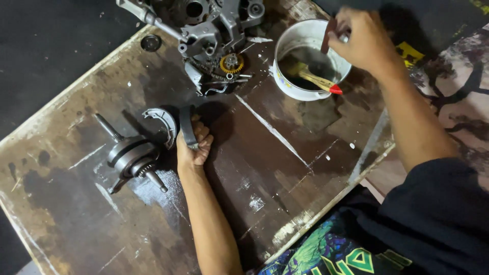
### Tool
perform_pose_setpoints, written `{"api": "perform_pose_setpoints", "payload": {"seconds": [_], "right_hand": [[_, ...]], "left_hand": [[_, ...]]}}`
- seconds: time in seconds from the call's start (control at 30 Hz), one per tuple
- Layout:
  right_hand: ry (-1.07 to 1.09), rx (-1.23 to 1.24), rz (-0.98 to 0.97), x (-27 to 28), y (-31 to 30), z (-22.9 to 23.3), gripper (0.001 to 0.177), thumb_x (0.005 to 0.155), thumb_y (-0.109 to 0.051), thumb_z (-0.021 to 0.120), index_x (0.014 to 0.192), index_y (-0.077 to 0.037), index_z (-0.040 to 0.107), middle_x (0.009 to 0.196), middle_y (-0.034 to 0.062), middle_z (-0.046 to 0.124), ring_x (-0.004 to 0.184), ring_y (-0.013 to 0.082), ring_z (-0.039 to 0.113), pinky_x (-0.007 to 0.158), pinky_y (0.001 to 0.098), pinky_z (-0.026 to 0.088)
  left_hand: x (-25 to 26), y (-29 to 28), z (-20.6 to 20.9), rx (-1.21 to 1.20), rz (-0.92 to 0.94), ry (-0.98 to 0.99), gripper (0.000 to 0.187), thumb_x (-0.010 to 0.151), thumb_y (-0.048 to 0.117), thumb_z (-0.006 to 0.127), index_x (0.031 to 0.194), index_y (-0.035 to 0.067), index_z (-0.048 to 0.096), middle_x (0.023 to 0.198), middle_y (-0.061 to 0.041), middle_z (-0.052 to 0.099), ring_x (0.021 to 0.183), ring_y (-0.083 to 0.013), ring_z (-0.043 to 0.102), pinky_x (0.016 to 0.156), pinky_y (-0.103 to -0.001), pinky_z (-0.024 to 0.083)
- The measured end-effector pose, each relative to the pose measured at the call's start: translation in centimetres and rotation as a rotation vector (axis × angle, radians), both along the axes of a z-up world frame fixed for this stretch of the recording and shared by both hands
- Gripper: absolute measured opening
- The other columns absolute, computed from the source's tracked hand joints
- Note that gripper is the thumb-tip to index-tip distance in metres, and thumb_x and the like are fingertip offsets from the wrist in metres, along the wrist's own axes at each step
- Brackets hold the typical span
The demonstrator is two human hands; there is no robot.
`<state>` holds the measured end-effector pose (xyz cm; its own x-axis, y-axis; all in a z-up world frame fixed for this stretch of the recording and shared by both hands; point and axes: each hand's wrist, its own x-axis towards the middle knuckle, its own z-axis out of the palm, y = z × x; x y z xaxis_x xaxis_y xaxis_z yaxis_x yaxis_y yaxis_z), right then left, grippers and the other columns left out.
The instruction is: The person cleans a curved metal part by repeatedly dipping a dark cloth into a white bucket of liquid and wiping the object. The person holds the part with one hand while scrubbing it with the other, occasionally turning it over to clean different sides. Other disassembled mechanical components, including a crankshaft and gears, remain on the table.
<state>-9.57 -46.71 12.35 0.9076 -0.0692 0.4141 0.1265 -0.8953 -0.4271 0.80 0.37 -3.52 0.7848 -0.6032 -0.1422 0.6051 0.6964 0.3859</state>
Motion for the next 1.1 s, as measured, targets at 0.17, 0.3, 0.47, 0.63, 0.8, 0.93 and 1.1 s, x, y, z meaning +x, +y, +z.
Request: {"api": "perform_pose_setpoints", "payload": {"seconds": [0.17,0.3,0.47,0.63,0.8,0.93,1.1], "right_hand": [[-0.124,0.168,0.099,0.6,-0.8,1.2,0.035,0.094,-0.006,0.076,0.118,0.008,0.054,0.112,0.0235,0.065,0.101,0.0346,0.071,0.081,0.0418,0.059],[-0.065,0.728,0.222,0.7,2.5,4.3,0.037,0.098,0.006,0.053,0.134,0.003,0.045,0.127,0.0165,0.06,0.111,0.0316,0.071,0.081,0.0447,0.06],[-0.01,1.285,0.375,3.9,7.8,2.9,0.028,0.11,0.004,0.052,0.136,-0.002,0.049,0.119,0.0167,0.07,0.106,0.03,0.076,0.087,0.0481,0.065],[-0.102,0.781,0.573,7.3,19.2,0.1,0.02,0.113,0.005,0.055,0.131,-0.002,0.06,0.12,0.0135,0.069,0.109,0.0278,0.073,0.095,0.0424,0.063],[-0.298,0.145,0.844,9.1,25.8,-4.6,0.031,0.09,0.009,0.061,0.118,-0.003,0.065,0.132,0.017,0.064,0.127,0.0347,0.064,0.104,0.0431,0.059],[-0.371,0.058,1.028,9.0,28.0,-7.0,0.035,0.088,-0.005,0.062,0.122,-0.005,0.067,0.137,0.0183,0.06,0.132,0.0371,0.059,0.11,0.0514,0.054],[-0.301,0.082,0.793,8.7,29.2,-9.1,0.055,0.096,-0.049,0.057,0.13,-0.007,0.065,0.142,0.021,0.057,0.134,0.0353,0.053,0.113,0.0535,0.035]], "left_hand": [[0.1,-0.1,0.0,-0.029,-0.026,0.01,0.01,0.104,0.017,0.052,0.11,0.009,0.056,0.072,0.002,0.047,0.056,-0.0085,0.041,0.048,-0.023,0.036],[-0.1,-0.2,0.3,0.013,0.01,0.016,0.013,0.104,0.02,0.052,0.109,0.009,0.056,0.071,0.002,0.047,0.057,-0.009,0.041,0.048,-0.023,0.036],[0.0,-0.2,-0.5,0.029,0.052,0.009,0.013,0.105,0.022,0.052,0.107,0.009,0.057,0.07,0.002,0.044,0.058,-0.0094,0.04,0.048,-0.023,0.034],[-0.1,-0.1,-0.7,0.095,0.112,0.068,0.018,0.103,0.027,0.052,0.103,0.01,0.058,0.067,0.003,0.041,0.058,-0.0101,0.041,0.046,-0.024,0.032],[-0.2,-0.3,-1.9,-0.13,0.014,0.009,0.029,0.111,0.036,0.051,0.097,0.011,0.054,0.074,0.001,0.051,0.064,-0.0133,0.05,0.052,-0.027,0.041],[-0.6,-0.9,1.5,0.234,0.181,0.059,0.03,0.106,0.039,0.048,0.111,0.011,0.06,0.079,-0.002,0.064,0.058,-0.0133,0.059,0.044,-0.023,0.048],[-0.6,-0.8,-1.8,0.172,0.162,-0.041,0.031,0.111,0.03,0.052,0.128,0.005,0.059,0.095,-0.005,0.067,0.07,-0.0114,0.066,0.049,-0.023,0.053]]}}
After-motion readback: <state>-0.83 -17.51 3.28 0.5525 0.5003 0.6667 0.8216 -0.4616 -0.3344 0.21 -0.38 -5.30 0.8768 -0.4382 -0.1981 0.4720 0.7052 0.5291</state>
